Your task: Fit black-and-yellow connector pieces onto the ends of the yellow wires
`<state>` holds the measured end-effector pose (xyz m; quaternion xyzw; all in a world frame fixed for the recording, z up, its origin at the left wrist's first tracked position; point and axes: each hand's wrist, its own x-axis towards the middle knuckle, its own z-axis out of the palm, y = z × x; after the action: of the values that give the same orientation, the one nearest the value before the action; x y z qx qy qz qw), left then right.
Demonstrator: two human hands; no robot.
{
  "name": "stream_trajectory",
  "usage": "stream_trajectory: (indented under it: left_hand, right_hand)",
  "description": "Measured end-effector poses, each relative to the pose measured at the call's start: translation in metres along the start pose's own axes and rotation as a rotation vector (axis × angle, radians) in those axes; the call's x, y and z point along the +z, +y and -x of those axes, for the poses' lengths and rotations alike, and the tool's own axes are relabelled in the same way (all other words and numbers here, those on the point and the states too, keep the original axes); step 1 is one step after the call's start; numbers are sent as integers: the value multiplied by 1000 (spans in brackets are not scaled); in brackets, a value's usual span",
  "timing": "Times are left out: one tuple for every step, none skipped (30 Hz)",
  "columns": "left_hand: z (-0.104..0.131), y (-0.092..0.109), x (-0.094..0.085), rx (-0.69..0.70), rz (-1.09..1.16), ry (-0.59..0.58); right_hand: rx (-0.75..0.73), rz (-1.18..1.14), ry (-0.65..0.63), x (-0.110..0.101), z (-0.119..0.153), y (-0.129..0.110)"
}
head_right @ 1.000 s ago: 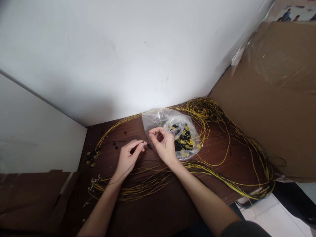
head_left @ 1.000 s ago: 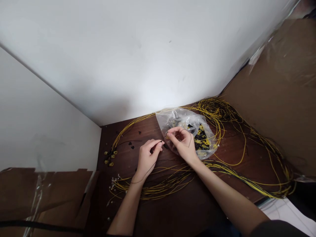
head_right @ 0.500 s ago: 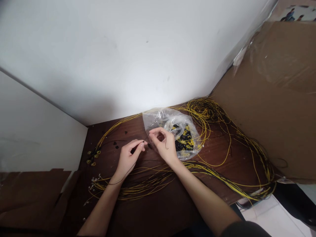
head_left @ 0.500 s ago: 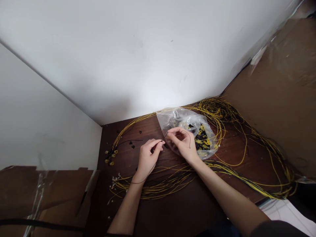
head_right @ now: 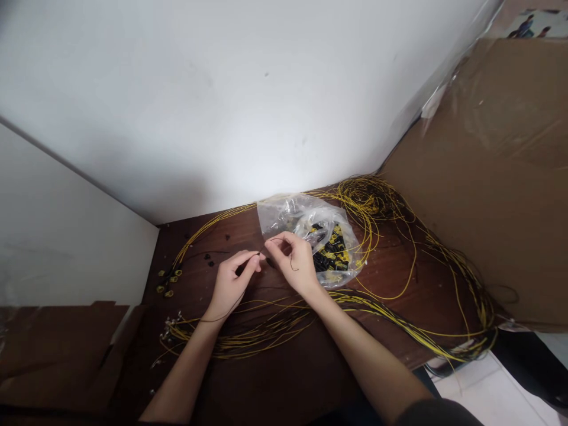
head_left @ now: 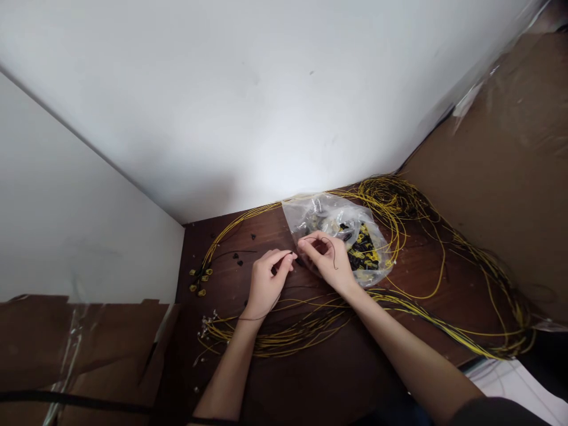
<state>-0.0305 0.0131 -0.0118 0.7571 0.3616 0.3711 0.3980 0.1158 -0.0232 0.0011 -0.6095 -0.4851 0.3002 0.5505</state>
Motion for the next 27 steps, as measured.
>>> stream_trajectory:
  left_hand:
    - [0, 0, 0, -2, -2, 1]
    - [0, -1, 0, -3, -6, 2]
    - [0, -1, 0, -4, -8, 3]
    - [0, -1, 0, -3, -7, 4]
    - [0, -2, 0, -3, -7, 4]
    - [0, -2, 1, -3, -7, 5]
    - [0, -2, 1, -3, -8, 6]
    - [0, -2, 0, -3, -11, 7]
    - [0, -2, 0, -3, -13, 6]
    - [0, -2, 0, -4, -13, 5]
    - [0, -1, 0, -5, -11, 3]
    - [0, -1, 0, -5, -8, 0]
    - [0, -1, 0, -6, -6, -4]
    - [0, -1, 0, -6, -5, -6]
    - [0, -1, 0, -5, -7, -8]
    - [0, -1, 0, -3, -10, -8]
    - [0, -1, 0, -2, -14, -7]
    - [0, -1, 0, 0, -18, -4]
    - [0, -1, 0, 1, -22, -3]
    - [0, -1, 0, 2, -26, 0]
    - [0, -2, 0, 3, -30, 1]
    - [0, -2, 0, 3, -33, 0]
    - [0, -2, 0, 4, -34, -2]
    - [0, -2, 0, 5, -34, -3]
    - [0, -2, 0, 6, -33, -5]
    - [0, -2, 0, 7, -30, -6]
    - [0, -2, 0, 9, -26, -7]
  right_hand:
    - [17, -16, 37, -1, -1, 0]
    - [25, -29, 59, -1, -1, -1]
    - [25, -37, 62, -1, -1, -1]
    - [16, -43, 50, -1, -1, -1]
    - [1, -47, 23, 0, -1, -2]
    - [-16, -47, -14, 0, -1, -2]
    - [-36, -42, -54, 1, 0, -2]
    - [-53, -32, -88, 2, 1, -2]
    - [-64, -21, -109, 2, 1, -1]
    - [-65, -10, -108, 2, 2, -1]
    - [-53, -3, -88, 2, 2, 0]
    - [-31, -2, -51, 1, 1, 1]
    - [-4, -9, -12, -1, 0, 1]
    - [24, -21, 18, -2, -1, 1]
    - [45, -32, 31, -3, -1, 1]
    - [53, -36, 19, -3, -2, 0]
    - [50, -39, -13, -3, -2, -1]
    - [32, -39, -56, -3, -2, -2]
    - [4, -36, -99, -2, -1, -3]
    - [-31, -28, -132, -1, 0, -4]
    - [-66, -17, -152, 0, 1, -5]
    - [-92, -5, -158, 1, 1, -5]
    - [-106, 10, -151, 2, 2, -5]
    - [-105, 26, -132, 3, 2, -4]
    - [-91, 35, -103, 3, 2, -3]
    - [-70, 35, -65, 3, 2, -2]
    - [-48, 24, -20, 3, 1, 0]
